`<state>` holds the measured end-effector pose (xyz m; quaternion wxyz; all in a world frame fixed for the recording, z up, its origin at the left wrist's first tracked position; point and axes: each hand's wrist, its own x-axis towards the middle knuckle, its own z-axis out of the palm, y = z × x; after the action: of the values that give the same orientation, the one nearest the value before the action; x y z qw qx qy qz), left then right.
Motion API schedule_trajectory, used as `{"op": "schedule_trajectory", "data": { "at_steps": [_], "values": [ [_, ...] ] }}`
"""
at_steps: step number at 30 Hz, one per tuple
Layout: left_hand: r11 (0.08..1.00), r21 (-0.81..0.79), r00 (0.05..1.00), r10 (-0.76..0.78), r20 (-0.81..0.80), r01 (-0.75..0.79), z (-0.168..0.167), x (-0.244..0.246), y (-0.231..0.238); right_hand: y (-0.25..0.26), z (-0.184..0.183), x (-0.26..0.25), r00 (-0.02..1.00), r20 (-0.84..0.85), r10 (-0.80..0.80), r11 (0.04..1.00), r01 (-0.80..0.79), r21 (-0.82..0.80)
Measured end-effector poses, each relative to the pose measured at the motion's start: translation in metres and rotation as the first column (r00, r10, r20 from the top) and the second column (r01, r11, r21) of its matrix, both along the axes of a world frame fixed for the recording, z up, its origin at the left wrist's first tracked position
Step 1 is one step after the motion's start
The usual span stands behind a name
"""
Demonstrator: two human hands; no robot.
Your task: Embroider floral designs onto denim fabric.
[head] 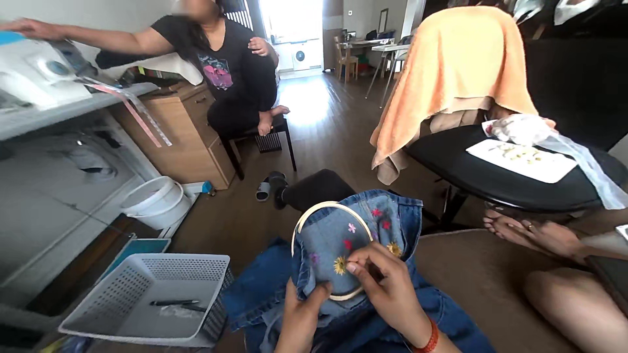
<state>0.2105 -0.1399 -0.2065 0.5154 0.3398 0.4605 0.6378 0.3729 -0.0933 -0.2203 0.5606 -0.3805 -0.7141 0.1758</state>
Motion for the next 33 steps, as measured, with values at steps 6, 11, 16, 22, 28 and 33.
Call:
{"op": "schedule_trajectory", "data": {
  "at_steps": [6, 11, 16, 22, 28, 33],
  "values": [
    [1.000, 0.012, 1.000, -0.008, 0.009, 0.008, -0.0008, -0.0004, 0.0004, 0.0006, -0.0023, -0.0003, 1.000, -0.001, -0.006, 1.000, 0.006, 0.001],
    [1.000, 0.028, 1.000, -0.014, 0.013, 0.014, -0.0023, -0.0017, 0.0008, 0.0001, -0.0024, 0.0000, 1.000, -0.003, 0.006, 1.000, -0.006, -0.007],
    [0.999, 0.035, 1.000, -0.014, 0.017, 0.014, -0.0017, -0.0013, 0.0013, 0.0010, -0.0027, 0.0003, 1.000, -0.001, 0.005, 1.000, -0.005, 0.002],
    [0.998, 0.052, 1.000, -0.022, 0.008, 0.021, -0.0033, -0.0018, 0.0018, 0.0013, -0.0039, 0.0006, 1.000, -0.007, 0.005, 1.000, -0.005, -0.002],
    [0.999, 0.046, 1.000, -0.020, 0.019, 0.019, -0.0024, -0.0017, 0.0008, 0.0011, -0.0046, 0.0007, 1.000, -0.002, 0.010, 1.000, -0.010, -0.005],
    [0.998, 0.055, 0.999, -0.028, 0.020, 0.027, -0.0037, -0.0021, 0.0015, 0.0012, -0.0050, 0.0007, 1.000, -0.009, 0.017, 1.000, -0.017, -0.007]
  ]
}}
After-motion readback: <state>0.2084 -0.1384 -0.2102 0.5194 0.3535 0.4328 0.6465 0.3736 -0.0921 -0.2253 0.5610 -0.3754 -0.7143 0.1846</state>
